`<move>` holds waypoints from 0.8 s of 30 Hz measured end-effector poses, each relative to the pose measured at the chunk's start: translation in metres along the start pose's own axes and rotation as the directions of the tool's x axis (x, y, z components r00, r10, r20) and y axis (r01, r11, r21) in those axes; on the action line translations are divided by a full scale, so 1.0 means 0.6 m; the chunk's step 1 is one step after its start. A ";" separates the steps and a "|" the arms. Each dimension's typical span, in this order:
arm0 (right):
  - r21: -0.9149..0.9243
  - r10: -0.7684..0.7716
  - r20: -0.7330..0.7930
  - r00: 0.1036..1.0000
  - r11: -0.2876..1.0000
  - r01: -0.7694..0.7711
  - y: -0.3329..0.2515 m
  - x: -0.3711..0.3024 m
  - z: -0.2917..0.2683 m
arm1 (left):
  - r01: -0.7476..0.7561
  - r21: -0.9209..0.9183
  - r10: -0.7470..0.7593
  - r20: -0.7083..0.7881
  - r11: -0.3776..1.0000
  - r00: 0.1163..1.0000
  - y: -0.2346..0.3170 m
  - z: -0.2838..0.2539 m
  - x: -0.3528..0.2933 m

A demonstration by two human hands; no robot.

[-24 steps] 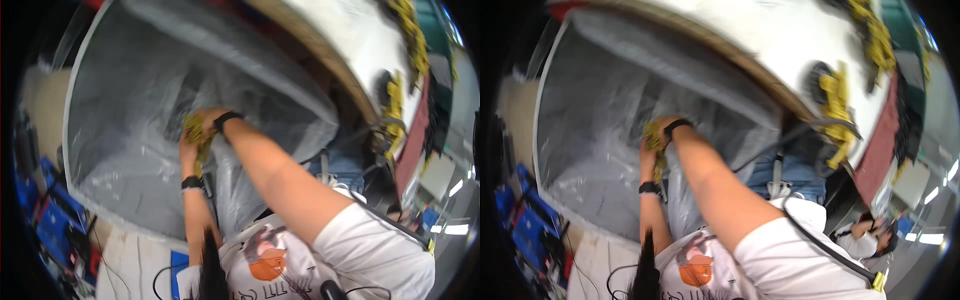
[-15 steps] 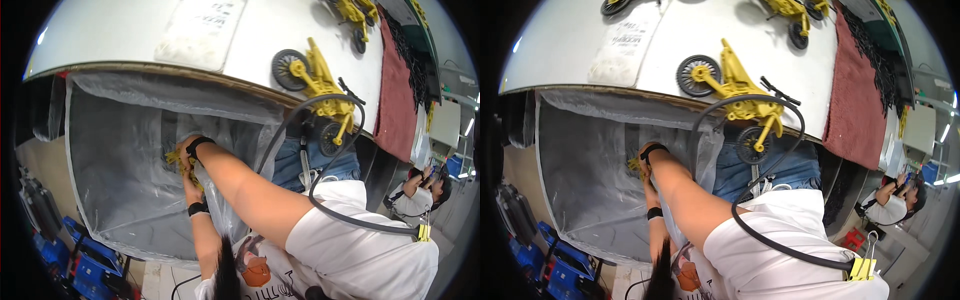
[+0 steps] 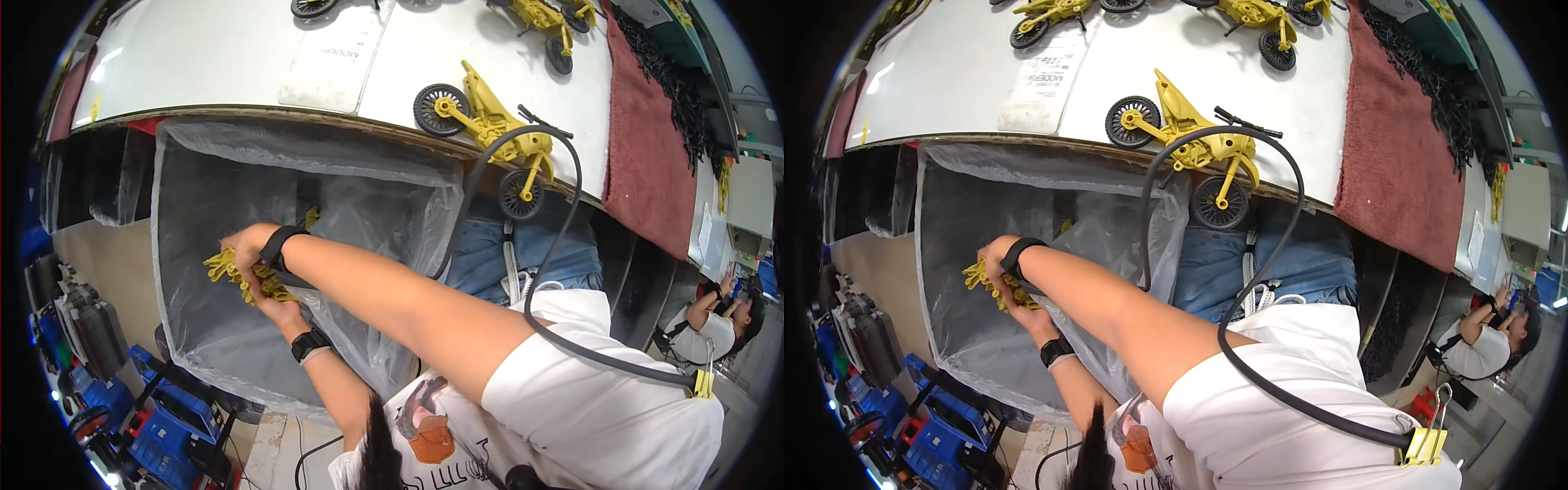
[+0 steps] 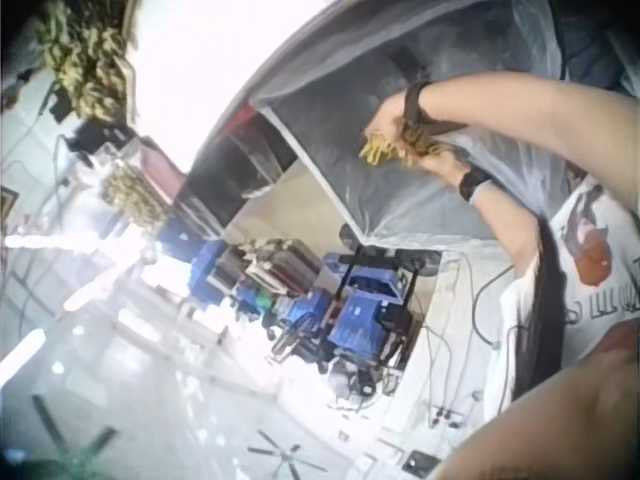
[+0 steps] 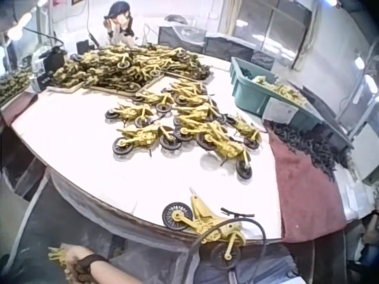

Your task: The worker is assembling small yellow toy motorcycles by attaching plastic wheels and frames from bins at a workbench.

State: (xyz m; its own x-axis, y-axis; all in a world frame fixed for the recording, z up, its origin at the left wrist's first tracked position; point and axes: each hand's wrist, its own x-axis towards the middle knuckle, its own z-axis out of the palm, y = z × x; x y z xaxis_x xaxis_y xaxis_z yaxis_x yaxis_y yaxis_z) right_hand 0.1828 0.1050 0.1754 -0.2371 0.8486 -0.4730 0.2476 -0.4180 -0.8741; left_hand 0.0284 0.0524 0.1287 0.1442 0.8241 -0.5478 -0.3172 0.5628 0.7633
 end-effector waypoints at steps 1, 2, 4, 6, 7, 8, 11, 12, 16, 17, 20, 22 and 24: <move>-0.010 -0.008 0.001 1.000 1.000 0.008 -0.013 -0.004 -0.005 | -0.050 -0.014 0.050 0.015 0.999 0.999 0.009 0.004 0.001; -0.028 -0.033 0.014 0.999 0.999 0.033 -0.024 -0.008 -0.011 | -0.067 -0.005 0.067 0.022 0.998 0.998 0.015 0.008 0.000; -0.066 -0.077 0.034 0.996 0.995 0.080 -0.041 -0.021 -0.028 | -0.115 0.013 0.114 0.049 0.993 0.992 0.033 0.034 -0.014; -0.043 -0.084 0.037 0.996 0.995 0.086 -0.056 -0.038 -0.050 | -0.164 0.028 0.161 0.080 0.986 0.984 0.048 0.055 -0.020; -0.010 -0.085 0.039 0.996 0.996 0.086 -0.065 -0.048 -0.062 | -0.120 0.000 0.120 0.077 0.993 0.990 0.055 0.065 -0.023; -0.045 -0.090 0.073 0.993 0.995 0.093 -0.074 -0.060 -0.075 | -0.076 -0.029 0.078 0.078 0.997 0.994 0.063 0.076 -0.026; -0.005 -0.095 0.080 0.992 0.995 0.095 -0.083 -0.100 -0.113 | -0.038 -0.055 0.042 0.068 0.998 0.997 0.072 0.127 -0.049; -0.014 -0.106 0.092 0.990 0.994 0.107 -0.091 -0.112 -0.127 | -0.011 -0.101 0.018 0.064 0.995 0.998 0.079 0.137 -0.053; -0.057 -0.086 0.102 0.991 0.994 0.092 -0.119 -0.144 -0.175 | -0.086 -0.025 0.088 0.066 0.996 0.994 0.081 0.184 -0.067; -0.065 -0.091 0.103 0.991 0.993 0.098 -0.126 -0.143 -0.180 | -0.095 -0.032 0.097 0.067 0.995 0.993 0.080 0.196 -0.065; -0.111 -0.141 0.116 0.983 0.982 0.154 -0.149 -0.147 -0.176 | -0.126 -0.058 0.129 0.052 0.990 0.990 0.105 0.218 -0.089; -0.037 -0.129 0.119 0.985 0.990 0.134 -0.161 -0.150 -0.170 | -0.162 0.057 0.157 0.086 0.985 0.984 0.120 0.198 -0.091; -0.013 -0.132 0.156 0.979 0.991 0.135 -0.175 -0.146 -0.146 | -0.176 0.041 0.174 0.049 0.984 0.983 0.131 0.148 -0.091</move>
State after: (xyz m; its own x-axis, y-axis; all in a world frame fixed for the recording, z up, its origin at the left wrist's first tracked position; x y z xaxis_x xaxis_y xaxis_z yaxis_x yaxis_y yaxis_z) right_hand 0.2599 0.1030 0.3184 -0.4108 0.8354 -0.3651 0.2255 -0.2949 -0.9285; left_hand 0.0790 0.0576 0.2490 0.1320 0.9117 -0.3891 -0.2994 0.4109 0.8611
